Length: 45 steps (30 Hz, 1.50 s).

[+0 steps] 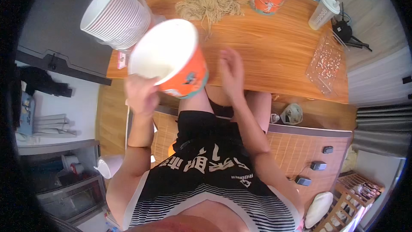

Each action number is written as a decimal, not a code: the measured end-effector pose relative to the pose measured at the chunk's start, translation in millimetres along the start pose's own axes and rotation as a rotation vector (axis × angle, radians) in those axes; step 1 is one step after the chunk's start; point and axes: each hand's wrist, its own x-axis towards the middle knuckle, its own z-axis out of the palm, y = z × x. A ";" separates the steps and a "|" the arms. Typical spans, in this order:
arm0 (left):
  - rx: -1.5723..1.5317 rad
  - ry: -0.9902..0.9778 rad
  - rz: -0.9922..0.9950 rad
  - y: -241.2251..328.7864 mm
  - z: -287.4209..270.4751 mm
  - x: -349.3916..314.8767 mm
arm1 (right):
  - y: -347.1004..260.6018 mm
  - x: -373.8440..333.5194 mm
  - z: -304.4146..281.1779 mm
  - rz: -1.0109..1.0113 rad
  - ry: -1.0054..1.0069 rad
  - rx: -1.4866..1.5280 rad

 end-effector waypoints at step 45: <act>-0.568 0.107 -0.487 -41.1 149.0 -2.1 | -26.7 30.0 -145.5 -0.358 0.504 0.155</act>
